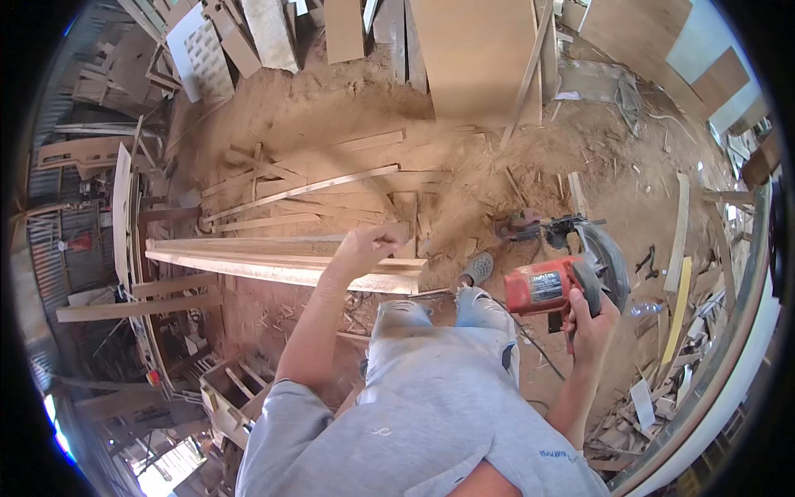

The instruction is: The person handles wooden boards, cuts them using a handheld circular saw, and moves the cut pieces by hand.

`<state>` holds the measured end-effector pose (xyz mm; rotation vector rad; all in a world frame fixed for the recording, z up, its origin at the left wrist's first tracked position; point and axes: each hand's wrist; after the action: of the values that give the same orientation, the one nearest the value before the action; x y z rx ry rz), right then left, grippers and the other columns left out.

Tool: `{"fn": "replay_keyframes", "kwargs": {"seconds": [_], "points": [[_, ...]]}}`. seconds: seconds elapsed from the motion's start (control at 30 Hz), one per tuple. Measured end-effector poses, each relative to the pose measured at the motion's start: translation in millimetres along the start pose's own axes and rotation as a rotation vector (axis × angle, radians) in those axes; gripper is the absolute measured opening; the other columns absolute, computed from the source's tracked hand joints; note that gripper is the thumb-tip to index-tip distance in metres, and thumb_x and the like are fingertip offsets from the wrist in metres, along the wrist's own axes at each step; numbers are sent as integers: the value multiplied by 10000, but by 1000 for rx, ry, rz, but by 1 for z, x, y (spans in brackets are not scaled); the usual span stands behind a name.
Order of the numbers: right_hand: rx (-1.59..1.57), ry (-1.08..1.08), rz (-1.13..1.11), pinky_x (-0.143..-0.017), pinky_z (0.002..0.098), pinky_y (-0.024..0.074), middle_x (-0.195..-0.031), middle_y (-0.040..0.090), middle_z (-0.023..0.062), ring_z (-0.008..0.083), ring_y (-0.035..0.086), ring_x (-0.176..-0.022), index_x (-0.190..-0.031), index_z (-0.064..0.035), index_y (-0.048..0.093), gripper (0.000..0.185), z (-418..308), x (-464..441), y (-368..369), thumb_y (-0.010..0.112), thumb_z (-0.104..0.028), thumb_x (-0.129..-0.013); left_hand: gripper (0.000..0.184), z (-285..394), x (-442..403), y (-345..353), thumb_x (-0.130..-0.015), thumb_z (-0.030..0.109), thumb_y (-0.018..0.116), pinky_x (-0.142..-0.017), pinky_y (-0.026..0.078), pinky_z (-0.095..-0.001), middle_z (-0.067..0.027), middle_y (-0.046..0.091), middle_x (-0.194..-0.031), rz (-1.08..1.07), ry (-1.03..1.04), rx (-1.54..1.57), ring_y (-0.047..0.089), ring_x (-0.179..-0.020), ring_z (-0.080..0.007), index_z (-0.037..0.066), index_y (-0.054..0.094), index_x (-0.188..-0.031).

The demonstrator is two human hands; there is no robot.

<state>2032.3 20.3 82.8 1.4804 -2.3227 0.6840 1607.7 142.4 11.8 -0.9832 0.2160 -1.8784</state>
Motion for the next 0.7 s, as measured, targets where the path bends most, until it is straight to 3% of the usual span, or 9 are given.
{"fn": "replay_keyframes", "kwargs": {"seconds": [0.07, 0.17, 0.2, 0.33, 0.43, 0.53, 0.63, 0.7], "points": [[40, -10, -34, -477, 217, 402, -670, 591, -43, 34, 525, -533, -921, -14, 723, 234, -3, -4, -5, 791, -229, -981, 318, 16, 16, -13, -994, 341, 765, -867, 591, -394, -141, 799, -1019, -115, -113, -258, 757, -987, -271, 34, 809, -1062], [59, -5, -58, -475, 221, 410, -670, 591, -41, 38, 525, -531, -905, -18, 722, 249, -12, -8, -6, 797, -245, -976, 394, 5, 33, 1, -956, 449, 790, -947, 571, -449, -136, 792, -1039, -158, 75, -416, 728, -1090, -316, 70, 833, -1053], [59, -6, -66, -474, 222, 413, -670, 592, -39, 39, 525, -531, -898, -20, 721, 253, -12, -8, -4, 799, -249, -974, 459, 3, 37, 12, -928, 502, 805, -1035, 532, -468, -139, 769, -1113, -159, 113, -448, 679, -1176, -345, 91, 821, -1132], [48, 6, -92, -467, 226, 415, -657, 589, -30, 44, 528, -526, -875, -23, 707, 260, -21, -3, 5, 797, -246, -975, 549, 64, 57, 42, -937, 453, 806, -1150, 474, -456, -167, 689, -1395, -235, 467, -180, 579, -1379, -350, 71, 733, -1325], [63, -27, -95, -457, 229, 411, -641, 583, -28, 47, 526, -513, -854, -27, 691, 270, -25, -5, 16, 797, -243, -976, 571, 68, 74, 72, -942, 427, 812, -1093, 524, -430, -166, 703, -1386, -70, 569, 25, 641, -1322, -341, 16, 712, -1326], [59, -60, -63, -439, 236, 399, -628, 579, -28, 53, 518, -485, -837, -31, 678, 281, -29, 7, 30, 795, -241, -982, 603, 44, 99, 62, -976, 443, 793, -984, 583, -396, -152, 734, -1316, -175, -158, 221, 724, -1168, -309, -15, 678, -1351], [15, -92, -27, -420, 242, 386, -613, 575, -25, 62, 507, -456, -822, -36, 669, 291, -35, 11, 47, 787, -240, -992, 621, -54, 96, 91, -1005, 490, 765, -902, 606, -359, -121, 761, -1232, -78, -471, 623, 760, -1021, -274, -1, 670, -1373], [20, -130, 8, -410, 246, 380, -603, 570, -21, 67, 502, -442, -812, -38, 663, 299, -34, 21, 56, 782, -240, -999, 784, -70, 95, 93, -982, 580, 759, -960, 596, -442, -173, 641, -1390, -13, -506, 943, 675, -1188, -312, 13, 567, -1488]]}}
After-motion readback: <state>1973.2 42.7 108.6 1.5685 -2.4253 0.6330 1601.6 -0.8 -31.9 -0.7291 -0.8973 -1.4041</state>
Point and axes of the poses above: each hand's wrist, its own x-axis away from the middle knuckle, its own y-axis out of the palm, z = x × y
